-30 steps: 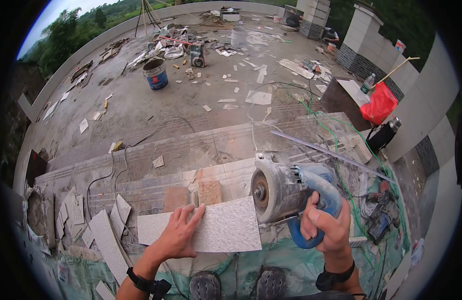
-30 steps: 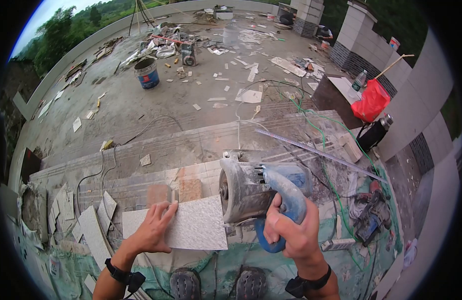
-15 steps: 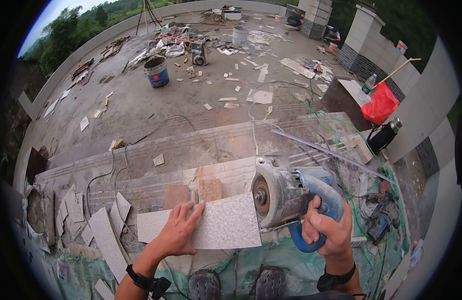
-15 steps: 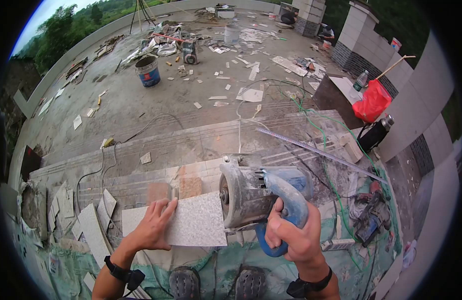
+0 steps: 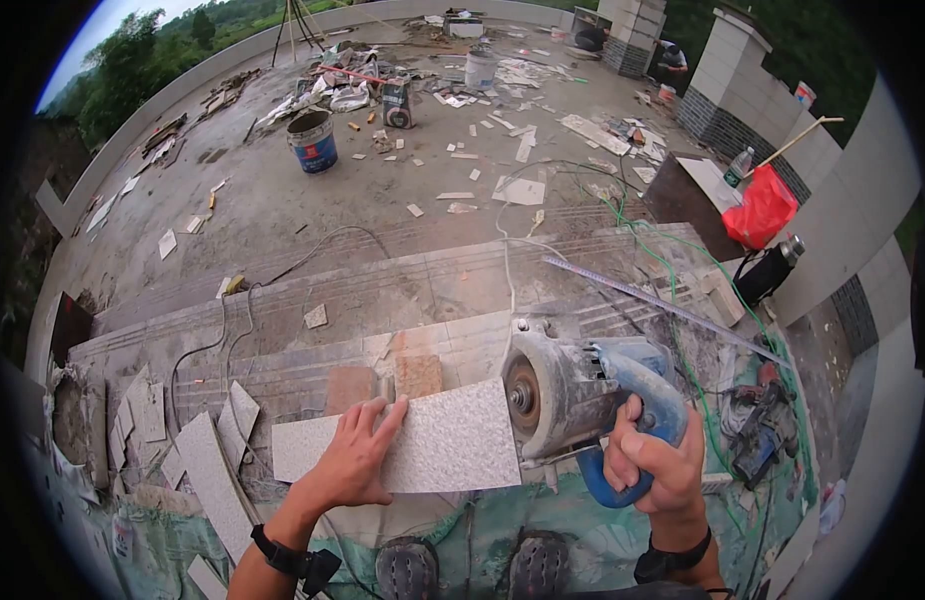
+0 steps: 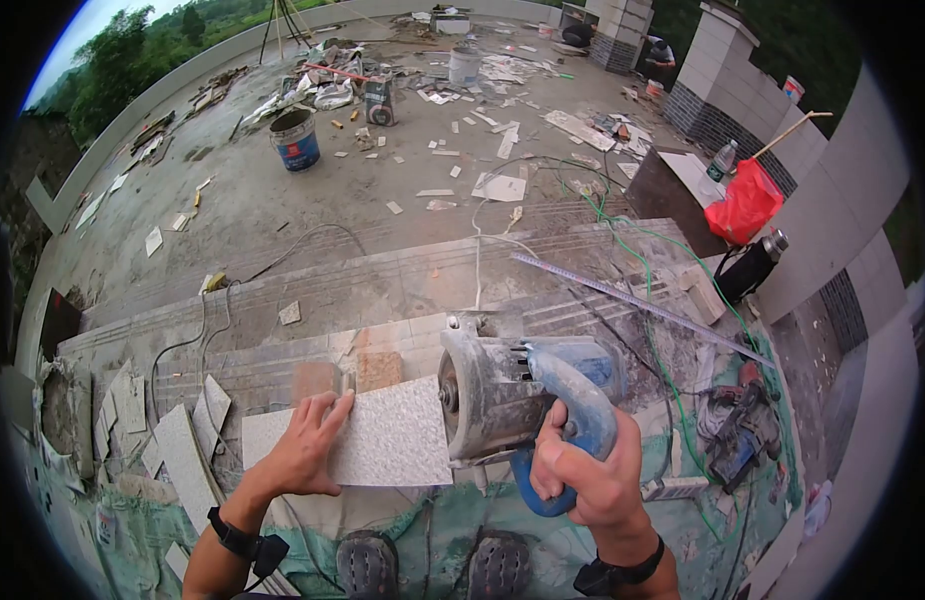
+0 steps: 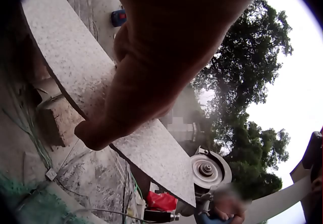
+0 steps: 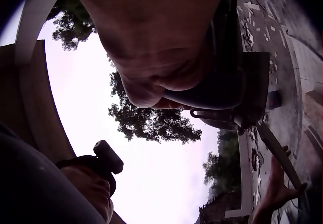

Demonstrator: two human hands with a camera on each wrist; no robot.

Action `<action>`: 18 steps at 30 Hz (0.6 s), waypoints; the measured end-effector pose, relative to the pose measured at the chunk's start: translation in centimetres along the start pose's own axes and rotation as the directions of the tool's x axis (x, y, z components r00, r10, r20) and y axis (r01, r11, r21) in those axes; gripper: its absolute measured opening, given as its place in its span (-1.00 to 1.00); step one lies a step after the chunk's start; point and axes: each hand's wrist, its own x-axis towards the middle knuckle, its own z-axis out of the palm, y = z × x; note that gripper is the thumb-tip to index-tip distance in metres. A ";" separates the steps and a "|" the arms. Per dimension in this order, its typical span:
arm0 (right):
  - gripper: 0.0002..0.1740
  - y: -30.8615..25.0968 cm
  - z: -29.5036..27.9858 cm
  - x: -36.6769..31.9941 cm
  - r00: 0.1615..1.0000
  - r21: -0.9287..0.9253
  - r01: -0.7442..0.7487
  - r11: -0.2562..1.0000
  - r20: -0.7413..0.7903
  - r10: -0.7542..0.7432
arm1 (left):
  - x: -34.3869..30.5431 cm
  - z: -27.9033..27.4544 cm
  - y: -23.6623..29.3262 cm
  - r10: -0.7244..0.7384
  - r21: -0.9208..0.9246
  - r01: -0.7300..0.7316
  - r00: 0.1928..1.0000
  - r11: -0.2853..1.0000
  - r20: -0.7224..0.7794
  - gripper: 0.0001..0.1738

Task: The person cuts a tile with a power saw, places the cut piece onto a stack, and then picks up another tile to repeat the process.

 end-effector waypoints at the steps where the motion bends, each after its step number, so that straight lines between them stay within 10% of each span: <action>1: -0.60 -0.1 0.2 0.0 1.000 0.000 0.000 1.000 0.000 0.000 | 0.0 0.0 0.0 -0.001 -0.002 0.001 1.000 1.000 -0.004 0.63; 18: -0.65 -0.5 0.7 0.9 0.999 -0.021 0.029 0.999 -0.019 -0.029 | -0.1 0.3 0.2 -0.006 0.007 0.006 1.000 1.000 -0.001 0.60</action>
